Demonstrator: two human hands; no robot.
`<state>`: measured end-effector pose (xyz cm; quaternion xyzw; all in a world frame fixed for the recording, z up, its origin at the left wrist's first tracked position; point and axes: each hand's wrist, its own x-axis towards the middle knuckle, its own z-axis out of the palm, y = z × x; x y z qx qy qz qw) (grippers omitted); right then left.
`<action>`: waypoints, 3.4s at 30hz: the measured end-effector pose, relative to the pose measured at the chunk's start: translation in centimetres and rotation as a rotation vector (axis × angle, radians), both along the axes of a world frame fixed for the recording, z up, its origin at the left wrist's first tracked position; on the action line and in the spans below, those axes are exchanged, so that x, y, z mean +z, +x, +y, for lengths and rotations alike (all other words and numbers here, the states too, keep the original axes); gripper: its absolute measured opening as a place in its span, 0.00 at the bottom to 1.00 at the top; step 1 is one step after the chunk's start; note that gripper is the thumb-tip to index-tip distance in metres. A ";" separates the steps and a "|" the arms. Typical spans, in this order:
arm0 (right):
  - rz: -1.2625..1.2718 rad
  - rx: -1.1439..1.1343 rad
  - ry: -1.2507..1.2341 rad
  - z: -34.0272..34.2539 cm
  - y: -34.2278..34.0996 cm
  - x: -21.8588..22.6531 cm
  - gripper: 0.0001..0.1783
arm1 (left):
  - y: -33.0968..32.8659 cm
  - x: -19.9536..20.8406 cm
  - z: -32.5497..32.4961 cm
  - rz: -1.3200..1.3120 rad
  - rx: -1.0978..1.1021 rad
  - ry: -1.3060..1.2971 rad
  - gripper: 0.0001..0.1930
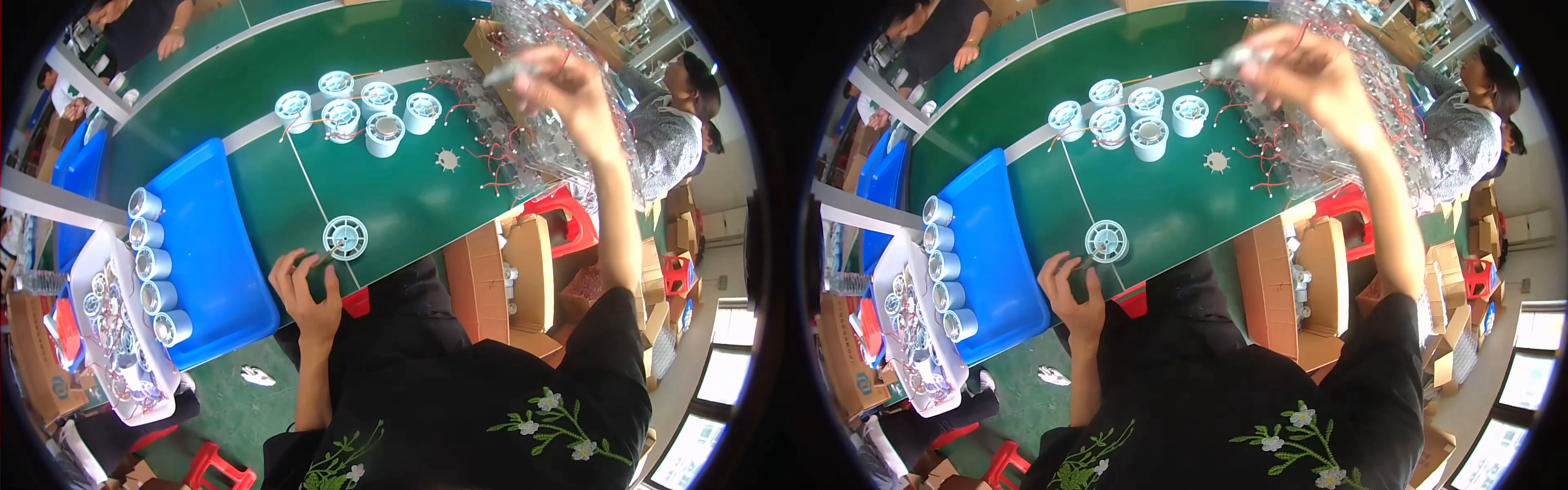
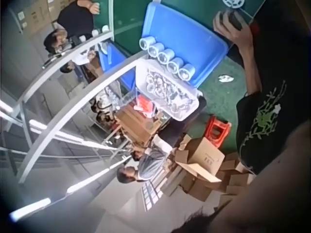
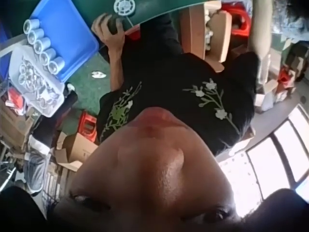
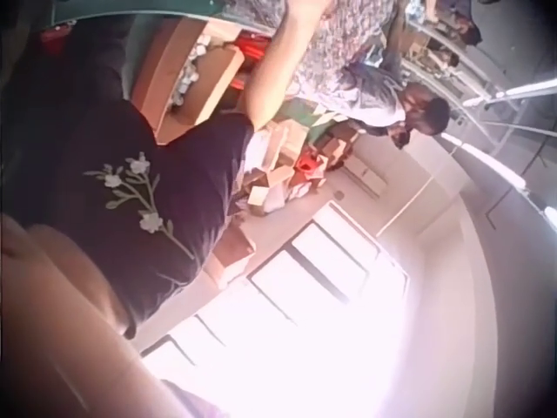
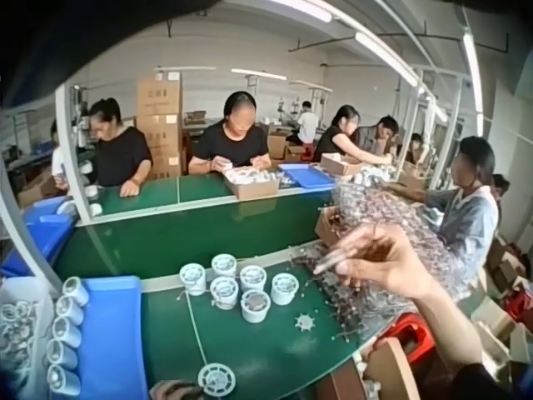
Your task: The person picks up a motor and a plastic housing, fits the motor into the housing by hand, and places the assembled unit onto a blue tray. This process is repeated with another motor and housing.
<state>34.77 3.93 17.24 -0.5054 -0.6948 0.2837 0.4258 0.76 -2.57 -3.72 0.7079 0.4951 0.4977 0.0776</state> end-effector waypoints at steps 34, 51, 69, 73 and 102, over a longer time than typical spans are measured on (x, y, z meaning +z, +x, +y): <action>-0.246 0.197 0.557 -5.2 -14.4 -14.3 0.24 | -0.3 8.1 0.5 -0.255 -0.586 -0.683 0.09; 0.128 0.430 -0.570 -6.9 -13.4 -12.1 0.36 | -1.4 7.5 1.7 -0.131 -0.609 -0.563 0.04; -0.008 0.057 0.009 -5.1 -17.0 -15.1 0.24 | -0.6 2.9 1.8 -0.316 -0.257 -0.390 0.04; -0.031 0.086 0.013 -5.2 -16.7 -15.1 0.24 | -0.9 2.5 1.5 -0.331 -0.251 -0.375 0.06; -0.233 0.096 0.073 -5.3 -16.9 -15.0 0.22 | -1.8 1.4 1.3 0.130 -0.141 -0.054 0.06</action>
